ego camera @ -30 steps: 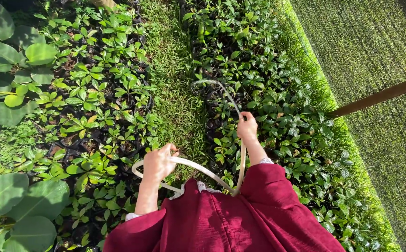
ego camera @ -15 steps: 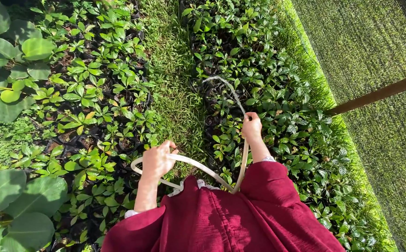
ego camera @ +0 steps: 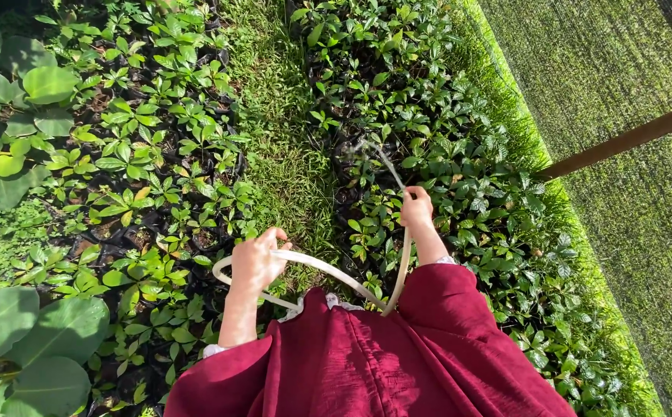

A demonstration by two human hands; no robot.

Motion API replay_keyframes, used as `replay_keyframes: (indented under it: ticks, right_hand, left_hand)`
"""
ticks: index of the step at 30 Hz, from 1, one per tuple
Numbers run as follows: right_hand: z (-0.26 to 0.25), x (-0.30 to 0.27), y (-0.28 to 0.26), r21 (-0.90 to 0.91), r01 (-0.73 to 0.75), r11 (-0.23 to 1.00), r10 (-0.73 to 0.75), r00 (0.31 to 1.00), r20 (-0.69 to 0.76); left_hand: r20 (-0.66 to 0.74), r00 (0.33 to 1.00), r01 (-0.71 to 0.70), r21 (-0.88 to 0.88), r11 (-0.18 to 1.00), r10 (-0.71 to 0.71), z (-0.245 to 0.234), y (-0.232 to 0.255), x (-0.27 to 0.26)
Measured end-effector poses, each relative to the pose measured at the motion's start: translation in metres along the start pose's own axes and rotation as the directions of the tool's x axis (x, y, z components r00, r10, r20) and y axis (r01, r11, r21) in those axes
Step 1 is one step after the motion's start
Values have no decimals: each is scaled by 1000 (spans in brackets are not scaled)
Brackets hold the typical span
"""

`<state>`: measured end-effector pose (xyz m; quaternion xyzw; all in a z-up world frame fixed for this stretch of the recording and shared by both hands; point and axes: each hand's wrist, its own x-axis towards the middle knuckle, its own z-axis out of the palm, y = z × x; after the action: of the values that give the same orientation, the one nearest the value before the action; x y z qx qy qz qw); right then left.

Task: Watering a nursery of small plants using a garden hose.

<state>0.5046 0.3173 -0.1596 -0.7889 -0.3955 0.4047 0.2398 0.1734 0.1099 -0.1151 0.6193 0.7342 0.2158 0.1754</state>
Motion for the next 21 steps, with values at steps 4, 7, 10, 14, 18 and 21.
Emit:
replay_keyframes:
  ticks: [4,7,10,14,18,21]
  right_hand:
    - [-1,0,6,-107,-30,994,34,999,34]
    - [5,25,29,6,-78,997,77,995,66]
    - [-1,30,33,171,-41,984,28,997,77]
    - [-2,37,45,104,-70,992,65,997,50]
    - [-4,48,66,113,-115,987,106,991,80]
    - [-14,53,70,238,-83,968,86,996,-3]
  left_hand:
    - [-34,999,-19,-20,1000,18,2,-1,1]
    - [-69,996,-54,-39,998,52,3,-2,1]
    - [-113,989,-98,-50,994,92,1,-2,0]
    - [-98,992,-87,-61,994,81,-2,0,-1]
    - [-67,996,-55,-37,998,52,-1,1,0]
    - [-26,999,-34,6,999,34,-1,1,2]
